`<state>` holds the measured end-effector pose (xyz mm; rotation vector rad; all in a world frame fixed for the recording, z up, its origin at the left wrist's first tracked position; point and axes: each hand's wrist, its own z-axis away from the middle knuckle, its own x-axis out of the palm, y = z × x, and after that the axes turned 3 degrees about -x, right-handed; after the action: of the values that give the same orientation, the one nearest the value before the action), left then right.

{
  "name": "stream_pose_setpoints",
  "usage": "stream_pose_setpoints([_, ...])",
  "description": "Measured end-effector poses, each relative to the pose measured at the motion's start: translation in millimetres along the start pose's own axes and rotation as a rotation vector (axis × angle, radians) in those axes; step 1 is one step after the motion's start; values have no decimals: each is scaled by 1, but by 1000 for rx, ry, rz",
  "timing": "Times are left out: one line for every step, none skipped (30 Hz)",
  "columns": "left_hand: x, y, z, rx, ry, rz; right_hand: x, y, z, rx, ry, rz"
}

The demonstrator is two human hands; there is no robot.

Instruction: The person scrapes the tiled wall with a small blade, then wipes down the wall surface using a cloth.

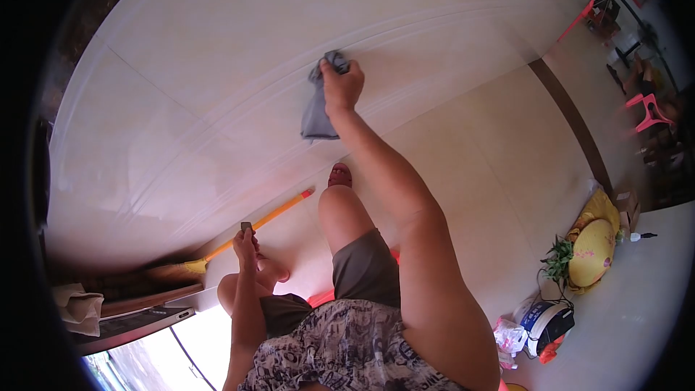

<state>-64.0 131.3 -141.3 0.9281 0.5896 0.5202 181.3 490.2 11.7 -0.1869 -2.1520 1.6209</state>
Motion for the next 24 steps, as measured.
stream_pose_setpoints([0, -2, 0, 19, -2, -22, 3, -2, 11, 17, -22, -8])
stream_pose_setpoints([-2, -5, 0, 37, -4, -45, 5, -5, 18, 36, -45, -15])
stream_pose_setpoints([-4, -5, 3, 37, -1, -50, 4, -8, 18, 40, -43, -17])
stream_pose_setpoints([-7, -6, 5, 27, 8, -23, 3, -10, 16, 29, -32, -10])
stream_pose_setpoints([-11, -7, 6, 17, 19, 5, 3, -12, 14, 18, -22, -3])
stream_pose_setpoints([-14, -5, 9, 17, 27, 4, 1, 1, 1, -34, 35, -2])
stream_pose_setpoints([-19, -5, 12, 30, 51, -13, -4, 1, -11, -38, 69, 13])
stream_pose_setpoints([-22, -5, 15, 42, 74, -29, -12, -1, -24, -44, 101, 31])
stream_pose_setpoints([-24, -7, 17, 38, 78, -28, -20, 0, -37, -42, 121, 14])
stream_pose_setpoints([-25, -7, 16, 38, 58, 7, -28, 0, -50, -44, 142, -3])
stream_pose_setpoints([-24, -7, 14, 40, 36, 43, -36, -2, -64, 0, 194, -83])
stream_pose_setpoints([-23, -9, 13, 41, 33, 47, -44, -6, -78, 44, 247, -164])
stream_pose_setpoints([-20, -11, 11, 30, 35, 55, -55, -1, -96, 27, 241, -207])
stream_pose_setpoints([-17, -11, 8, 20, 38, 63, -64, 4, -114, 11, 234, -251])
stream_pose_setpoints([-14, -7, 8, 21, 39, 70, -71, 0, -129, -5, 277, -247])
stream_pose_setpoints([-12, -3, 11, 26, 32, 35, -79, -6, -142, -19, 320, -238])
stream_pose_setpoints([-11, -2, 13, 29, 24, -3, -85, -19, -153, 35, 343, -256])
stream_pose_setpoints([-11, -2, 12, 25, 25, -3, -91, -29, -165, 88, 367, -275])
stream_pose_setpoints([-11, -3, 11, 37, 30, -25, -94, -23, -182, 152, 413, -307])
stream_pose_setpoints([-11, -3, 9, 48, 35, -48, -95, -11, -190, 152, 413, -304])
stream_pose_setpoints([-11, -4, 7, 45, 33, -46, -94, -6, -193, 148, 375, -298])
stream_pose_setpoints([-10, -5, 5, 59, 33, -68, -92, -5, -195, 142, 336, -292])
stream_pose_setpoints([-9, -6, 3, 73, 34, -88, -91, 2, -197, 131, 356, -232])
stream_pose_setpoints([-8, -6, 2, 71, 34, -84, -88, -2, -190, 129, 352, -230])
